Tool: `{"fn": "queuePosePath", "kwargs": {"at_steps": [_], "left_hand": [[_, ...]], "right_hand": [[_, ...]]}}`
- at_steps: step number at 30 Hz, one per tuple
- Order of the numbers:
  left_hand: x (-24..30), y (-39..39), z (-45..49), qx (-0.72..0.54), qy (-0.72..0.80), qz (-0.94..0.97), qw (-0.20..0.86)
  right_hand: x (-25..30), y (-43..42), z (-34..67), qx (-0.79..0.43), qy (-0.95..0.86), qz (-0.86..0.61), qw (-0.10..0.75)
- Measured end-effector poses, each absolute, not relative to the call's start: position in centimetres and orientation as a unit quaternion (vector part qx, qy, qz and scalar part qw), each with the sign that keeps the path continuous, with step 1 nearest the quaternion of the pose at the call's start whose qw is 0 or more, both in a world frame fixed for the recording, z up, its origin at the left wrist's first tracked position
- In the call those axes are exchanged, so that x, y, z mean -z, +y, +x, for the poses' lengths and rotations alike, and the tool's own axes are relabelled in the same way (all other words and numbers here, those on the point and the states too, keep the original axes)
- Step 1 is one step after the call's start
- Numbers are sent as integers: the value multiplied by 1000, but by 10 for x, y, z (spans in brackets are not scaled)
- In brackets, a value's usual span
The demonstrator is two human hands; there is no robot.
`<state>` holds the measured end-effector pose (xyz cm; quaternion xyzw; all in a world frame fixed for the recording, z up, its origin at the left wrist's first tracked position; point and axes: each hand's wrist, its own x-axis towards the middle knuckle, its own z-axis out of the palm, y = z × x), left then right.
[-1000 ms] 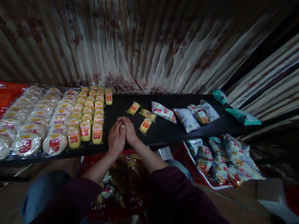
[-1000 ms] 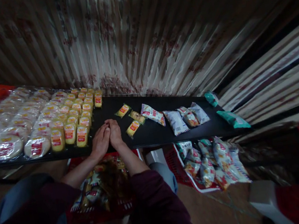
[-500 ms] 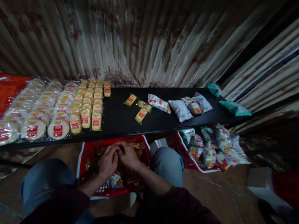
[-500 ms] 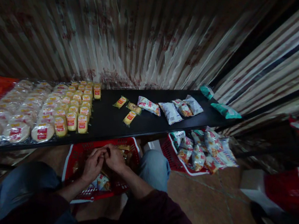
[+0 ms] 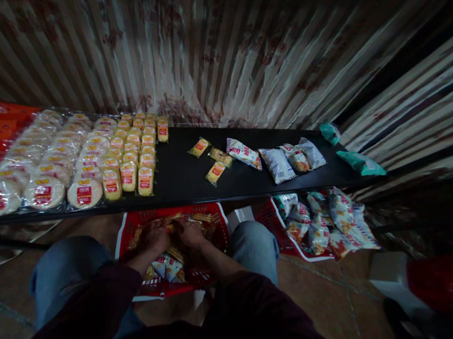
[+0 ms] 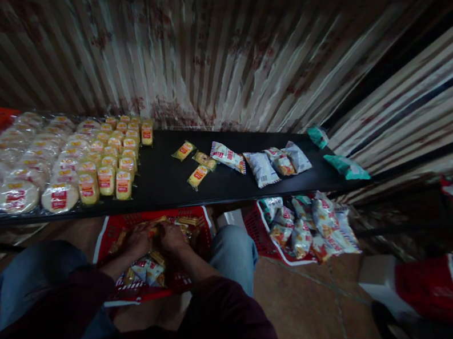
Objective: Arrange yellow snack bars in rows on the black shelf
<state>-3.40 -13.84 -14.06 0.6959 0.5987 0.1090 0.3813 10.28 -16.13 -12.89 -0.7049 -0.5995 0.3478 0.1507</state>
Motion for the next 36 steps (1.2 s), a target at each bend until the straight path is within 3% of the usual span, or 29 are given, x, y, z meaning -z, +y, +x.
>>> {"fn": "queuePosePath", "kwargs": {"at_steps": [9, 14, 30, 36], "left_hand": [[147, -135, -38, -75, 611, 699, 364], [148, -130, -42, -82, 611, 656, 436], [102, -132, -57, -269, 562, 434, 651], [84, -129, -56, -298, 549, 372, 687]], "right_hand": [[129, -158, 99, -385, -575, -698, 183], [124, -158, 98, -394, -547, -708, 210], [104, -160, 111, -466, -478, -695, 269], [84, -176, 113, -607, -373, -636, 298]]}}
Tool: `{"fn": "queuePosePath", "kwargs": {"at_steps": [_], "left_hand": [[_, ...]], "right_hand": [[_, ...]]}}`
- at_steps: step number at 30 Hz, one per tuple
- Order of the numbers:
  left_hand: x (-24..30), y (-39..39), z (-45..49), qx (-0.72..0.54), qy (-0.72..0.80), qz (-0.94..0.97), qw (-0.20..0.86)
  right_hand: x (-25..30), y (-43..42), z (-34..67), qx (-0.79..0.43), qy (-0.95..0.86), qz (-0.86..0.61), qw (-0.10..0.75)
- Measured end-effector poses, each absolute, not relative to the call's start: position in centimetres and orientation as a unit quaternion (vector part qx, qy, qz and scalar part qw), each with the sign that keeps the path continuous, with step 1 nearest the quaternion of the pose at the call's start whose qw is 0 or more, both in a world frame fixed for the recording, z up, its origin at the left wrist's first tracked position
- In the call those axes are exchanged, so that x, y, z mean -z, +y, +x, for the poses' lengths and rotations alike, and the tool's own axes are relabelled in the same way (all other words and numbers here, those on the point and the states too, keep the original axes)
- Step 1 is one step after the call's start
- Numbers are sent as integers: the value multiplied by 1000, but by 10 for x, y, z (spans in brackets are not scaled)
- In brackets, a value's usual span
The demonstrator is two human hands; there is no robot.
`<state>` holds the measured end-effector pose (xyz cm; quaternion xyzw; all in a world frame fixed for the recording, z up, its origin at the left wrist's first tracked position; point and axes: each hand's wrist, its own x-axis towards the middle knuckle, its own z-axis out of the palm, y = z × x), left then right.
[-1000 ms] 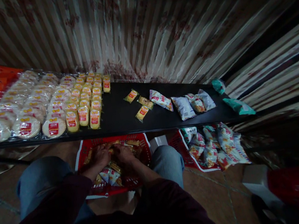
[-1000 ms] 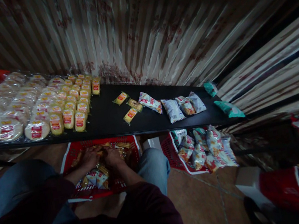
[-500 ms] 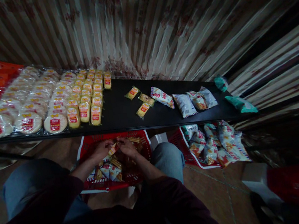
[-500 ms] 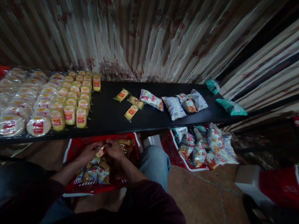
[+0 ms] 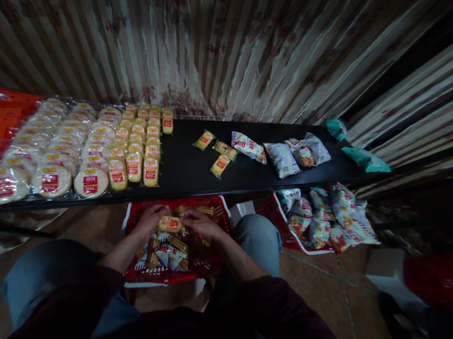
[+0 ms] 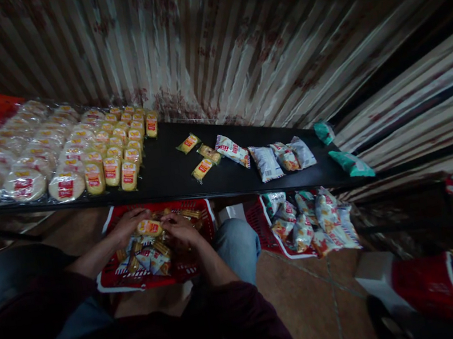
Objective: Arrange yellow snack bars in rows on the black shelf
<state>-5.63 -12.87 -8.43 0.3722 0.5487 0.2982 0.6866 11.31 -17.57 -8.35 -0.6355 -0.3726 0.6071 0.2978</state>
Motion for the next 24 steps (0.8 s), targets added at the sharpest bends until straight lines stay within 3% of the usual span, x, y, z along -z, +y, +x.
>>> {"fn": "queuePosePath", "kwargs": {"at_steps": [7, 15, 24], "left_hand": [[64, -131, -44, -296, 506, 269, 764], [51, -130, -38, -367, 479, 177, 778], [41, -141, -49, -396, 441, 223, 774]], "right_hand": [[65, -198, 103, -722, -290, -541, 320], [56, -201, 100, -668, -252, -551, 431], [44, -198, 101, -649, -233, -523, 501]]}}
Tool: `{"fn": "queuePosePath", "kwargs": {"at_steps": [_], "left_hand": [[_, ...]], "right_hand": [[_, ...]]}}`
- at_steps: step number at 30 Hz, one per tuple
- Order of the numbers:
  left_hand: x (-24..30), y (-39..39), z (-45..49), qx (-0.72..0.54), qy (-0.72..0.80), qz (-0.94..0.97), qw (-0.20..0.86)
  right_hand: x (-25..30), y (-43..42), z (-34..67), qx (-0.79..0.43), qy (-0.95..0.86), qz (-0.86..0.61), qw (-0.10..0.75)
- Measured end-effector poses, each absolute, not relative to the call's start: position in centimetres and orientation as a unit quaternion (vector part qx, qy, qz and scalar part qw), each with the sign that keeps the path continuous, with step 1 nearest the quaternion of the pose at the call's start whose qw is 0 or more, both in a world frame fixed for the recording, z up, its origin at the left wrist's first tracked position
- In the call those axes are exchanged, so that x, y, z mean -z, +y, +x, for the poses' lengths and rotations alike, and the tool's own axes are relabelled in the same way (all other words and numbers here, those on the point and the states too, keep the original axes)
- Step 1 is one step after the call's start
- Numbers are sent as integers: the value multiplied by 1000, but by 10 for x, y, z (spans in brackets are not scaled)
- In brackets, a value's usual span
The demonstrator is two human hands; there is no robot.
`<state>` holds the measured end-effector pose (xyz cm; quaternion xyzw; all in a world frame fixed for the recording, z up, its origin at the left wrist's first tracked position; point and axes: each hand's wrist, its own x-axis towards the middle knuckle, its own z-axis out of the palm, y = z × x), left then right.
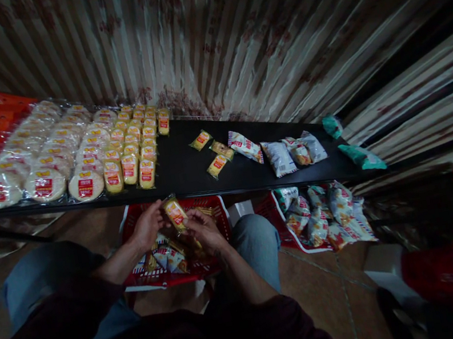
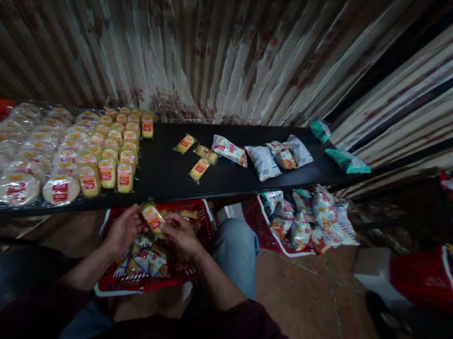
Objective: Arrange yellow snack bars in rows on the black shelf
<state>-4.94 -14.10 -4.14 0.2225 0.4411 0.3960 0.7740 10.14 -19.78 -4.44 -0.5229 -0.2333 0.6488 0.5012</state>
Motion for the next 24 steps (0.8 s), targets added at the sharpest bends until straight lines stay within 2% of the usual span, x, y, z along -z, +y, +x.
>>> {"fn": "queuePosePath", "kwargs": {"at_steps": [6, 11, 18, 24], "left_hand": [[31, -145, -44, -433, 415, 305, 739], [34, -144, -38, -432, 434, 364, 702], [36, -142, -27, -435, 441, 387, 683], [34, -142, -17, -439, 420, 388, 693]], "right_hand": [[47, -195, 100, -635, -247, -491, 543], [57, -192, 104, -573, -306, -505, 568], [53, -192, 108, -498, -366, -566, 545], [48, -193, 107, -316, -499, -612, 526]]}}
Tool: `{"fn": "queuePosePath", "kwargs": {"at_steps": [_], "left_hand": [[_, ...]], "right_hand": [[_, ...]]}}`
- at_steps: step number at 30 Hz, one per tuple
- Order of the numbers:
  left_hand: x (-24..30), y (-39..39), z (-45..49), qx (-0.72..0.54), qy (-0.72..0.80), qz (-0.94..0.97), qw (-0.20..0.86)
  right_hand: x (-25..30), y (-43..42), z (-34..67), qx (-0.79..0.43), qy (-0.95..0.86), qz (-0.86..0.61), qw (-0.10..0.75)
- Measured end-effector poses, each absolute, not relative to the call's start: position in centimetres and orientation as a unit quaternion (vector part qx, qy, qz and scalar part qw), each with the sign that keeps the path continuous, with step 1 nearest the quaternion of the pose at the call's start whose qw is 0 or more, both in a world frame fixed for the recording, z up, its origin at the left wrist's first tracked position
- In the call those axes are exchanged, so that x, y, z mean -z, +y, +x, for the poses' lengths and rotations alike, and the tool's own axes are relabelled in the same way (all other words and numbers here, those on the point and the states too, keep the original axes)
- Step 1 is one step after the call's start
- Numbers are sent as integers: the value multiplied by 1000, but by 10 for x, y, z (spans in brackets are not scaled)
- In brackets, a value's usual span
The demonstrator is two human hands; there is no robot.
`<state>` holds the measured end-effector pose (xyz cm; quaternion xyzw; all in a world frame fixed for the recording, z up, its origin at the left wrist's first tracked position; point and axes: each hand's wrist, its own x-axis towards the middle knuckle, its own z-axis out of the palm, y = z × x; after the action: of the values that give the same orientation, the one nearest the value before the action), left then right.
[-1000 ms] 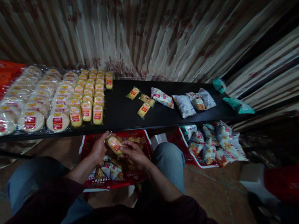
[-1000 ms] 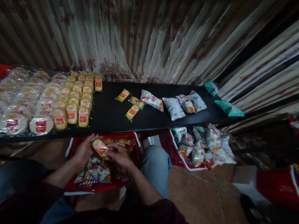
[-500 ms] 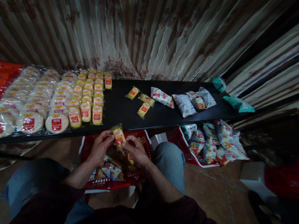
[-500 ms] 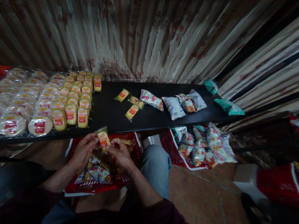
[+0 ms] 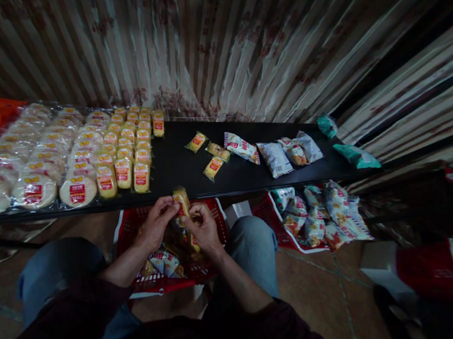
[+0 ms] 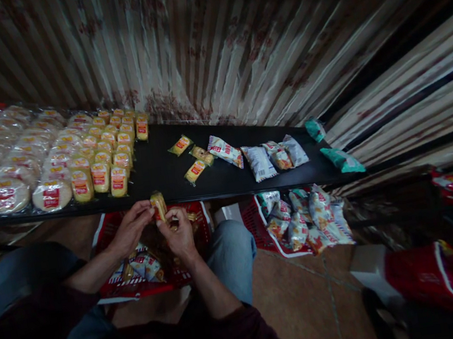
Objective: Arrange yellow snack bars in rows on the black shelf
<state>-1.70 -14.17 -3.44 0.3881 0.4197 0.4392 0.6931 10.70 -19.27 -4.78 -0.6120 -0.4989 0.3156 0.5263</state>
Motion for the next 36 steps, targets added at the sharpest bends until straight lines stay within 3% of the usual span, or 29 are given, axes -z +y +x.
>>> {"fn": "queuePosePath", "kwargs": {"at_steps": [4, 17, 36], "left_hand": [[31, -143, -14, -448, 397, 388, 701], [20, -133, -25, -410, 324, 137, 842], [25, -131, -18, -374, 330, 67, 864]], "right_hand": [[37, -195, 106, -230, -576, -599, 506], [25, -201, 105, -139, -623, -561, 526], [21, -203, 102, -184, -647, -531, 515]]}}
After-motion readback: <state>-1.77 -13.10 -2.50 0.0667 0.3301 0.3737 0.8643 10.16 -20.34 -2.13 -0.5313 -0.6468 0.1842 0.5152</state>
